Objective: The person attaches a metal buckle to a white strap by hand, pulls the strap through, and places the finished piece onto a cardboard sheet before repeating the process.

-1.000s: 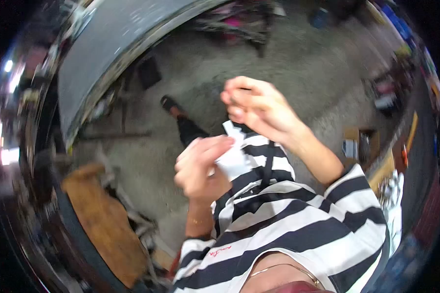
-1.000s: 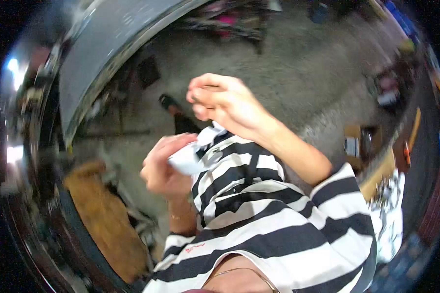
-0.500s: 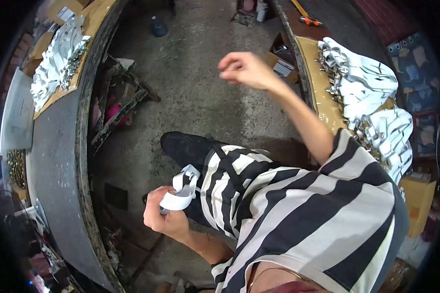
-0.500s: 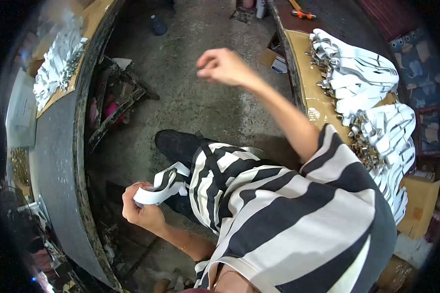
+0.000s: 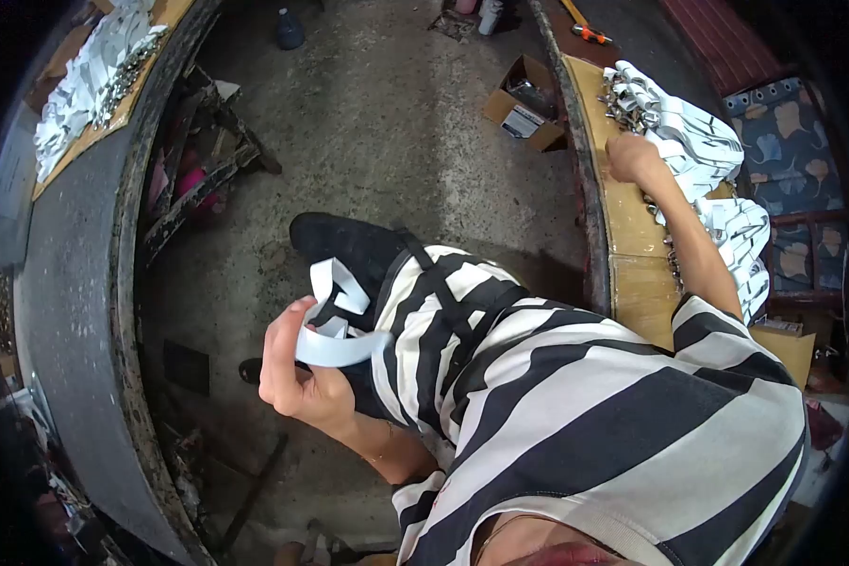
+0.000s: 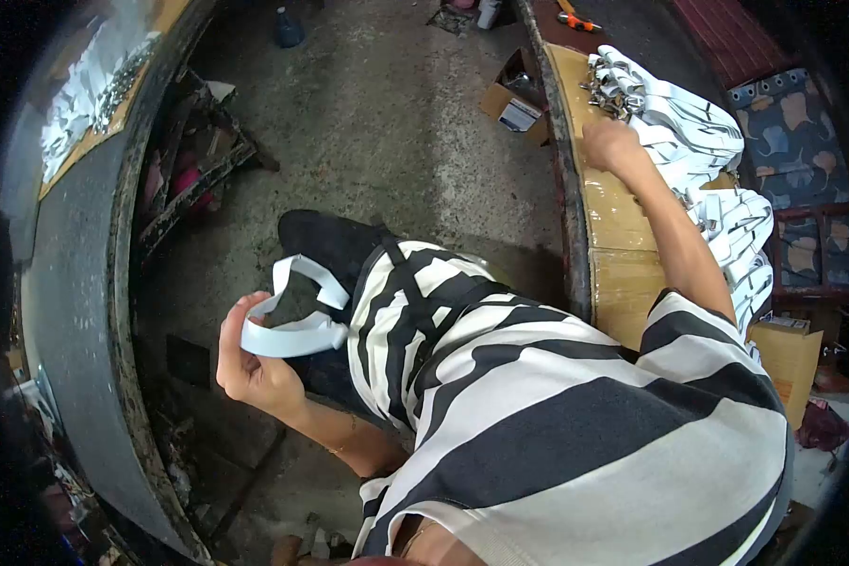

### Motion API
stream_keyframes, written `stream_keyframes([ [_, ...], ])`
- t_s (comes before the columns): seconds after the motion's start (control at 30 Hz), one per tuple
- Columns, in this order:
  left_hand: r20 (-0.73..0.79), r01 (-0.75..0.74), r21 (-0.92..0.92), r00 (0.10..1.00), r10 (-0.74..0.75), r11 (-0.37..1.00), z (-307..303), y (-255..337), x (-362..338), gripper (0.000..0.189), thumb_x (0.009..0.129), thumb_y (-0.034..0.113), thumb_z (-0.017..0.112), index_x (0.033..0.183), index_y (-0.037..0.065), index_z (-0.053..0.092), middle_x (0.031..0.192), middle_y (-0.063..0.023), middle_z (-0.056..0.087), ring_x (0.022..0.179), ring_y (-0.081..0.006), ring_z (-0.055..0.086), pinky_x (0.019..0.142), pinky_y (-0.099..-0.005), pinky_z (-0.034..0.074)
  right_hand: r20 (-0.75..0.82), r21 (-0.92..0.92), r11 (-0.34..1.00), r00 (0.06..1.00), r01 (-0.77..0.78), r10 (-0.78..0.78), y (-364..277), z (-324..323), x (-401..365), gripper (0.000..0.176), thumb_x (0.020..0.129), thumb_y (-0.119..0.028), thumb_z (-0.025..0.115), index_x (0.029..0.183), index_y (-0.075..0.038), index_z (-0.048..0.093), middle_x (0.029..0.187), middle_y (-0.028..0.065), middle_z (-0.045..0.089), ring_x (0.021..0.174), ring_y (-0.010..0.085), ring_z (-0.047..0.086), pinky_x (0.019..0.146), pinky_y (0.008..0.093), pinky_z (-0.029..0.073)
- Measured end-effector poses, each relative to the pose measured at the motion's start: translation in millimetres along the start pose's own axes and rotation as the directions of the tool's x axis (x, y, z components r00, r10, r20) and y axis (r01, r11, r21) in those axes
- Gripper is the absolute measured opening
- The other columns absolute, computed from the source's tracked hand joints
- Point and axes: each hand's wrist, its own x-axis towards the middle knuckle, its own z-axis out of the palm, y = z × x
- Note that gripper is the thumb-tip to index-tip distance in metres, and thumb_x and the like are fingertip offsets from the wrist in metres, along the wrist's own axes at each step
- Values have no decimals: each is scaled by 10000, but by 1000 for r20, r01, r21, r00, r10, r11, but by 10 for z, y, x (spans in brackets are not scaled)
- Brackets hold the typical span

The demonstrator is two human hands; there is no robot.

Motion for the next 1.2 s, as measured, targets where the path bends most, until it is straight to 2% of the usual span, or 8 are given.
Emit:
stream_keyframes([
  [0.2,-120,-14,179,992,36,984,-111,20,-16,333,700,-125,562,989,-45,706,896,-171,647,736,-257,612,619,-319,476,-148,157,938,947,308,-286,-858,-883,-99,241,776,-24,526,953,6,686,961,207,693,931,324,685,792,418,542],
  [0.3,-209,64,402,978,23,913,-194,126,-73,402,641,-126,594,999,-8,734,814,-82,497,693,-182,493,591,-287,395,-535,587,239,592,773,-603,-1685,-939,-31,247,710,23,456,848,31,661,831,201,674,800,327,667,723,406,512],
  [0.4,-324,83,418,944,63,905,-234,136,-138,321,728,-95,648,1019,12,729,673,-50,495,569,-148,454,483,-277,299,-599,531,-34,347,847,-722,-2431,-749,50,135,583,65,397,603,45,528,646,150,609,616,225,587,584,329,453],
  [0.6,-418,103,354,907,59,930,-309,233,-354,321,686,-85,700,980,39,734,840,-125,662,726,-238,653,609,-274,502,-265,963,-256,110,87,-958,-3275,-639,-289,107,558,38,417,505,-13,493,579,113,585,560,189,554,538,295,435],
  [0.7,-319,14,326,943,96,945,-213,242,-427,296,712,-66,692,985,43,729,897,-134,678,906,-305,681,791,-371,546,-280,832,-116,-230,-543,-932,-3216,-914,-674,357,859,-98,564,1190,38,568,1142,218,631,1085,288,612,934,386,483],
  [0.8,-219,135,269,973,-76,954,-162,262,-587,237,800,-82,608,991,13,711,1009,-167,679,978,-318,670,855,-378,521,-470,668,-223,-171,-710,-866,-3339,-1030,-756,516,998,-295,488,1355,70,417,1262,212,574,1202,288,551,1018,432,428],
  [0.97,-453,339,-309,769,-451,888,38,185,-867,258,989,158,532,1127,-38,438,977,-144,642,878,-171,634,746,-316,536,-458,873,-458,40,-169,-888,-3414,-967,-764,331,992,-216,537,1208,31,583,1113,107,625,965,155,623,854,287,495],
  [1.2,59,387,-871,695,-717,303,122,37,-585,379,998,329,528,994,-44,596,665,-91,630,557,-175,625,508,-296,508,-487,873,-487,11,-28,-874,-3455,-1006,-755,278,966,-146,561,1170,40,600,1100,85,606,972,156,603,868,303,488],
])
